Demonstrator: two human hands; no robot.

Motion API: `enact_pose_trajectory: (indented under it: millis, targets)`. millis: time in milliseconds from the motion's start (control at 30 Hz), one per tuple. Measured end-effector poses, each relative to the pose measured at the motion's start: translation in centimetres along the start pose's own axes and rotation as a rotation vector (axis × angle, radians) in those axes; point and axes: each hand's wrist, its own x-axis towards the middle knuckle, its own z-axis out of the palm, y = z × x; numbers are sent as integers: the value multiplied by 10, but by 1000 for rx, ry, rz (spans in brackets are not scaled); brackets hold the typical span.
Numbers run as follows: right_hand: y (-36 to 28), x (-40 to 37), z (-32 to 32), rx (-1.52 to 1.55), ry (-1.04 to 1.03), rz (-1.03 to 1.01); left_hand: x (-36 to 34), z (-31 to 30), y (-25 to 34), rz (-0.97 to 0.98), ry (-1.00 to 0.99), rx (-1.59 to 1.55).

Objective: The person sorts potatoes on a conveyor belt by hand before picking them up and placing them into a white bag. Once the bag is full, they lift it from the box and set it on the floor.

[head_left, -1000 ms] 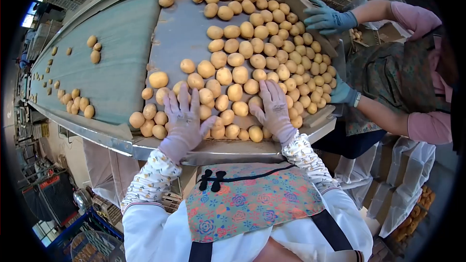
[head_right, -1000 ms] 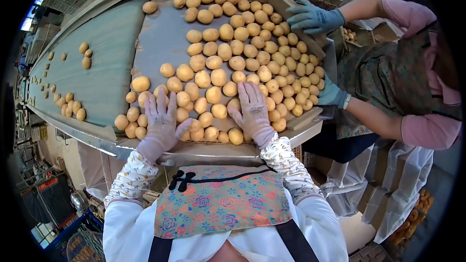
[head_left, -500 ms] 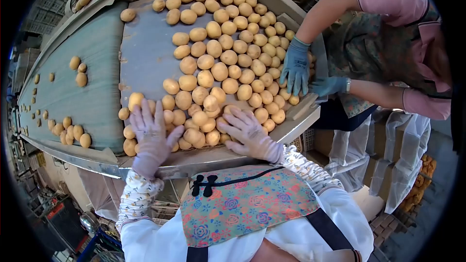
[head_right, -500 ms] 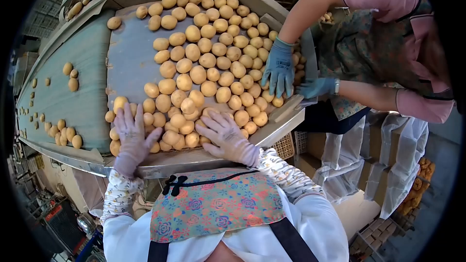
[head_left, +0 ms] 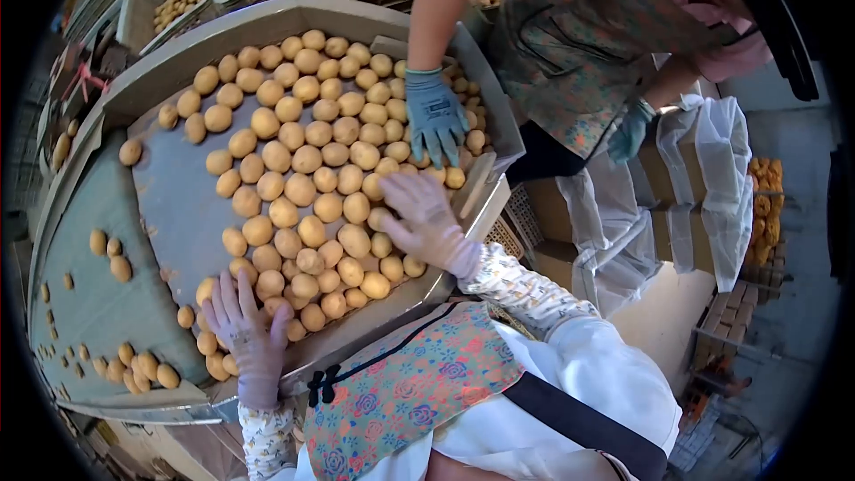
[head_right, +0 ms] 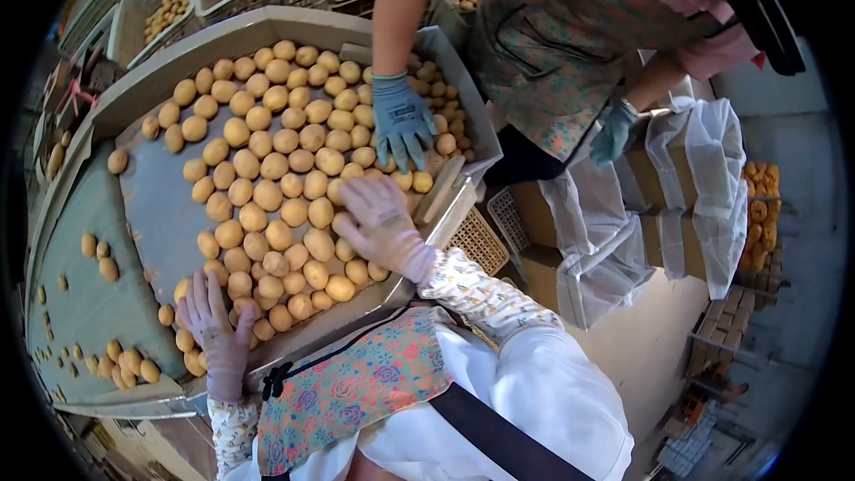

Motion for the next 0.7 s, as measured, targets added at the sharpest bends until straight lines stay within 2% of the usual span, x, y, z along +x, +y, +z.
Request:
enact_pose_trajectory:
  millis: [67, 133, 167, 300, 600, 667, 700]
  targets:
    - [18, -22, -29, -151, 58, 102, -5, 1, 11, 93, -13, -34]
    - [33, -48, -31, -214, 64, 164, -7, 5, 24, 209, -162, -115]
    - [39, -57, -30, -114, 23, 207, -1, 7, 26, 185, -169, -129]
    - [41, -50, -27, -109, 78, 208, 32, 4, 32, 160, -203, -81]
    - [45, -56, -23, -66, 211, 157, 85, 37, 79, 307, -64, 172]
    - [48, -62, -22, -44, 202, 180, 101, 18, 108, 457, -91, -2]
    - [49, -62, -19, -60, 267, 124, 105, 2, 129, 521, -115, -98]
